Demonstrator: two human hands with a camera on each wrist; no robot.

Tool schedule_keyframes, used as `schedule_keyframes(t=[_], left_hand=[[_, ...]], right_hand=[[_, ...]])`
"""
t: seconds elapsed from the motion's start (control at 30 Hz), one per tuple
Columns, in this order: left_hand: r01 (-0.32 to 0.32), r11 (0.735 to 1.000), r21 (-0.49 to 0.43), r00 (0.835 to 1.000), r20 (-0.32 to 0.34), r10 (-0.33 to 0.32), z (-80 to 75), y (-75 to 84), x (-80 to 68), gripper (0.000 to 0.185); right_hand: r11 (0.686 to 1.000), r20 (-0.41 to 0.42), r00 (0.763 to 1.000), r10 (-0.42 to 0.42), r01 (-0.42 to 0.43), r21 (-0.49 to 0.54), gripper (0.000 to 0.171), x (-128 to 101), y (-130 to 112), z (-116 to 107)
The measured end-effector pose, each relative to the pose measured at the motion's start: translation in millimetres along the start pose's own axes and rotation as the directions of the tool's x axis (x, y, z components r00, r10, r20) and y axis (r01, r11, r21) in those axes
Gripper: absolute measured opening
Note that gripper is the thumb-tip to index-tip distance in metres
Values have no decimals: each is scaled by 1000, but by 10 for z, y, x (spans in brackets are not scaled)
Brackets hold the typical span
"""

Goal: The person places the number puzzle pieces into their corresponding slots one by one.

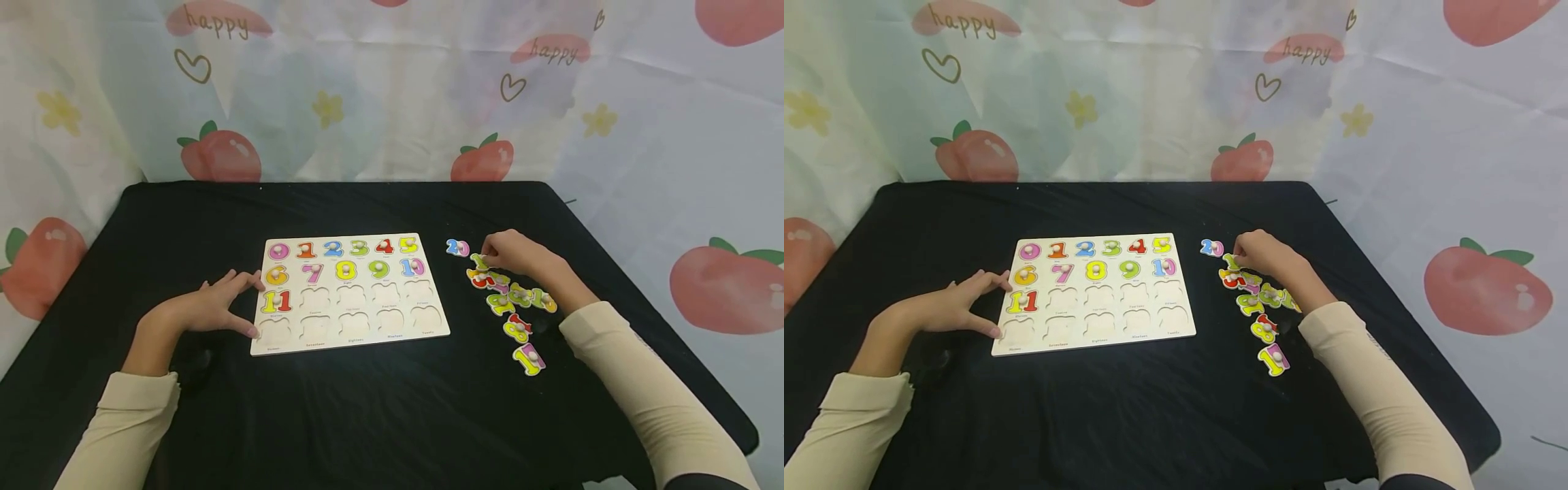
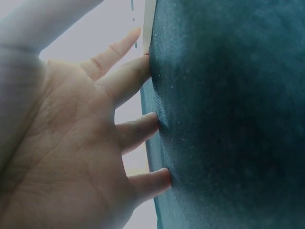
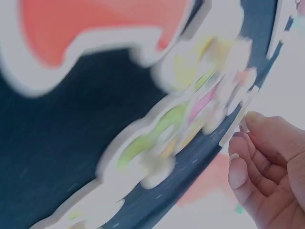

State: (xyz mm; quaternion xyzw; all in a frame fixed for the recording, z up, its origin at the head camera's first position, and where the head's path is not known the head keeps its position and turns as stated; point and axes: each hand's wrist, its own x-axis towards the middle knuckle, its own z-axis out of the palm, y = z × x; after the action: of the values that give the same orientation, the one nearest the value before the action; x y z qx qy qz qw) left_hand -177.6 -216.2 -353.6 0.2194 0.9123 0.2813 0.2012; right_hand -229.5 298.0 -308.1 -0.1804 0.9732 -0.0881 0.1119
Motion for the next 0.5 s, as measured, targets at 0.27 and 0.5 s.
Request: schedule_keyframes(t=[0.27, 0.5], left_hand=[[5, 1000, -7, 1000, 7, -5, 1, 1, 4, 82], [3, 1000, 5, 1000, -2, -3, 8, -24, 5, 85]], right_hand=[[993, 9, 994, -111, 111, -38, 10, 156, -388, 75], [992, 64, 992, -112, 115, -56, 11, 319, -666, 155]])
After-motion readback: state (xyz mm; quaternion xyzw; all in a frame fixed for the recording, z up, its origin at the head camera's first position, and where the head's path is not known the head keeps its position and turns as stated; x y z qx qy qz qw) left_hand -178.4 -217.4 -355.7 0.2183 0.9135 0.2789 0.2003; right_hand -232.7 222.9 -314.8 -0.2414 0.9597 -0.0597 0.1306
